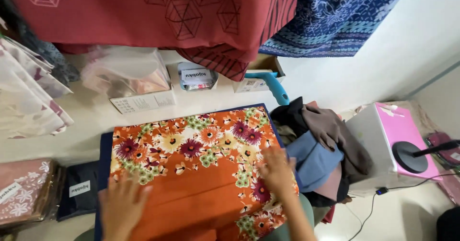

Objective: Unfolding an orange floral cloth, cleaning it with a lint roller, and folding it into a square.

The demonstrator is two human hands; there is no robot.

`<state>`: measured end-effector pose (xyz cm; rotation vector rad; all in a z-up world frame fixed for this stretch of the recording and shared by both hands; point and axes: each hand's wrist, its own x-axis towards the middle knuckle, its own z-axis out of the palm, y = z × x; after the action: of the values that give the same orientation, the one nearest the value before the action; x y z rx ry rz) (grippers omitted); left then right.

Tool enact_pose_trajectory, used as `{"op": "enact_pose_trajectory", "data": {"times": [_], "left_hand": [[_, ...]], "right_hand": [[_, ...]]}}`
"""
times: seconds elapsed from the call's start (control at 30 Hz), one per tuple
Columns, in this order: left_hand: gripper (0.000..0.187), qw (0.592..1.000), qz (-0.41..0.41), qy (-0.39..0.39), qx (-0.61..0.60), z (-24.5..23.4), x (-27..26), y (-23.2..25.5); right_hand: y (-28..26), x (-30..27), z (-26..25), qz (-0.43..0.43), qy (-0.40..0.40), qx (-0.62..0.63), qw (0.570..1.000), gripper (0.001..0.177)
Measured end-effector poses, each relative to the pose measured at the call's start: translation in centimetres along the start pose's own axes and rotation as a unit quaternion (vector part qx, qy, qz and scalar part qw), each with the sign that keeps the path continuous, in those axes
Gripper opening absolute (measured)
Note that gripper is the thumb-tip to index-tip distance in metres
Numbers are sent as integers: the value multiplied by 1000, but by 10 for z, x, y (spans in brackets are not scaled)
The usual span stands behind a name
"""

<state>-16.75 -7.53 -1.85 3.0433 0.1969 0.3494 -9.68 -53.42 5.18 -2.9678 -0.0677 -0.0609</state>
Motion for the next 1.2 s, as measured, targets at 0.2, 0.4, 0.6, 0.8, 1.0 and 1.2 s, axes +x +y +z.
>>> {"op": "enact_pose_trajectory", "data": {"times": [0.2,0.4,0.6,0.8,1.0,1.2], "left_hand": [[82,997,-54,-11,58,35,-20,-37],[88,995,-42,84,28,53,-9,-42],[85,982,-42,130,-134,9,-14,-33],[68,913,-74,177,-360,-21,-24,-34],[61,886,-98,204,-404,-23,-30,-30],[58,918,-90,175,-345,-26,-25,-30]], "right_hand": [[74,33,-10,20,52,56,997,58],[-57,44,-228,-56,336,224,913,28],[-49,149,-210,-26,122,9,992,62],[-89,24,-217,-152,334,119,923,48],[-61,-72,3,-136,219,143,955,45],[-171,-93,35,-219,42,189,956,52]]}}
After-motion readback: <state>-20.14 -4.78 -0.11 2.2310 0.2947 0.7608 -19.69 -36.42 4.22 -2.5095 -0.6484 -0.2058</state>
